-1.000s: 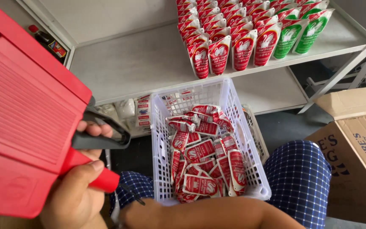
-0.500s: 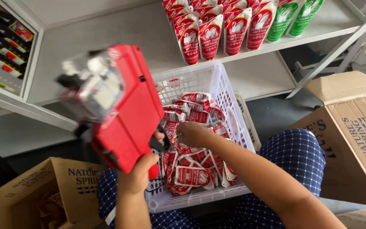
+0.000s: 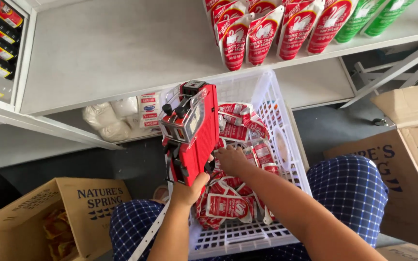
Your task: Applying price labels to condiment pouches using a handheld label gun and organizing them onto storage shelves.
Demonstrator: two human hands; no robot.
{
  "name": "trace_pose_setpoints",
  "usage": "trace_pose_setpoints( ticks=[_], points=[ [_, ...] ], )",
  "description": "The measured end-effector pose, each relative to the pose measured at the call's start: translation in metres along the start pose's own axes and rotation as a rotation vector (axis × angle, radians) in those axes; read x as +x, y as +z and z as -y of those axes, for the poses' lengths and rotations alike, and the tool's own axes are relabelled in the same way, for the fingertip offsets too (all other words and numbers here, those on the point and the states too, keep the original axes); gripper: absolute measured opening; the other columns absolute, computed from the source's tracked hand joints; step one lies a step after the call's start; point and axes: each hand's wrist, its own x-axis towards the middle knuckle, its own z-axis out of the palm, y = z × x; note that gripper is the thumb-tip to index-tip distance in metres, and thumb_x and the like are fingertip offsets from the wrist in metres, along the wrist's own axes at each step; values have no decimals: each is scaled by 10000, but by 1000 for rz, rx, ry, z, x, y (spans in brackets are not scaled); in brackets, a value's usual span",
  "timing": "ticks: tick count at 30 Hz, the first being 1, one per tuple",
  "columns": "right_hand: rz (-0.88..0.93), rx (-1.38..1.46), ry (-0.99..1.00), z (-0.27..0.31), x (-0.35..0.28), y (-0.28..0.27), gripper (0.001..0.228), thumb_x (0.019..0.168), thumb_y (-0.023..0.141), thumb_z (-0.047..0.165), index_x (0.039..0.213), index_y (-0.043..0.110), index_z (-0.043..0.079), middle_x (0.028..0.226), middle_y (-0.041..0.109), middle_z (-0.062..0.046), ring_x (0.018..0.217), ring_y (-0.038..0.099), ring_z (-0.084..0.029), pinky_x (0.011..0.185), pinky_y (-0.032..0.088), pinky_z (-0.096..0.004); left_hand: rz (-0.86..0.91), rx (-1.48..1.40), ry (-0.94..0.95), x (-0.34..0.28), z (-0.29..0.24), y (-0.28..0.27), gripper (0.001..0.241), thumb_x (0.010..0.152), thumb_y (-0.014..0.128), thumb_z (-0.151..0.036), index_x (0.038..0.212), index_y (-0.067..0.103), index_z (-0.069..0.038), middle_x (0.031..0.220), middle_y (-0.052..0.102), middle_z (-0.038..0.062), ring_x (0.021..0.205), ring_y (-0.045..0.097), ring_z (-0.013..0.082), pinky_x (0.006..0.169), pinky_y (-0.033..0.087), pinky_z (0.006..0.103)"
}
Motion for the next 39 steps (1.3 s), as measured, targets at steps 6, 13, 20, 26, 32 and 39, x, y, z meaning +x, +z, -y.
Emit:
trace_pose_setpoints(
  ticks=[6, 13, 20, 26, 32, 39],
  points=[
    [183, -121, 134, 18, -4, -16, 434, 840, 772, 388, 1213, 673, 192, 1248, 625, -82, 1263, 538, -303, 1033, 390, -602, -25, -36, 108, -2, 11, -4, 508, 741, 561, 54, 1245, 597, -1, 1191, 665, 95, 1143, 646, 216, 1003, 515, 344],
    [103, 179, 78, -20, 29, 9, 227, 825, 738, 275, 1012, 772, 151, 1064, 718, -150, 1017, 683, -359, 853, 545, -494, -90, -63, 123, -3, 3, -5, 508, 754, 566, 79, 1258, 593, 23, 1224, 670, 128, 1176, 643, 240, 1029, 496, 360],
    [-181, 937, 490, -18, 32, -99, 609, 724, 843, 263, 1219, 577, 31, 1073, 736, -171, 964, 749, -279, 869, 628, -478, -120, -7, 255, -10, 9, -9, 497, 793, 556, 45, 1288, 600, 43, 1266, 663, 145, 1223, 633, 272, 1072, 489, 378],
    [-74, 2295, 446, -22, 19, -129, 476, 1069, 440, 464, 1326, 557, 81, 1300, 648, -152, 1164, 654, -321, 1006, 520, -613, -160, -271, 89, -11, 14, -5, 540, 745, 551, 39, 1284, 582, 24, 1213, 652, 133, 1186, 642, 270, 1042, 504, 406],
    [-225, 2381, 255, -9, 10, -141, 658, 1054, 283, 560, 1433, 498, 66, 1474, 568, -145, 1357, 525, -315, 1142, 382, -524, -47, -264, -9, -7, 12, 1, 471, 752, 562, 25, 1218, 613, 69, 1152, 677, 142, 1129, 660, 284, 1027, 525, 421],
    [-262, 2418, -22, 16, -14, -172, 706, 1038, 279, 579, 1491, 429, 58, 1518, 508, -131, 1427, 436, -313, 1211, 294, -497, -26, -466, -285, 0, -5, 17, 493, 679, 536, 22, 1166, 610, 8, 1032, 681, 125, 999, 684, 267, 917, 557, 413]
  ],
)
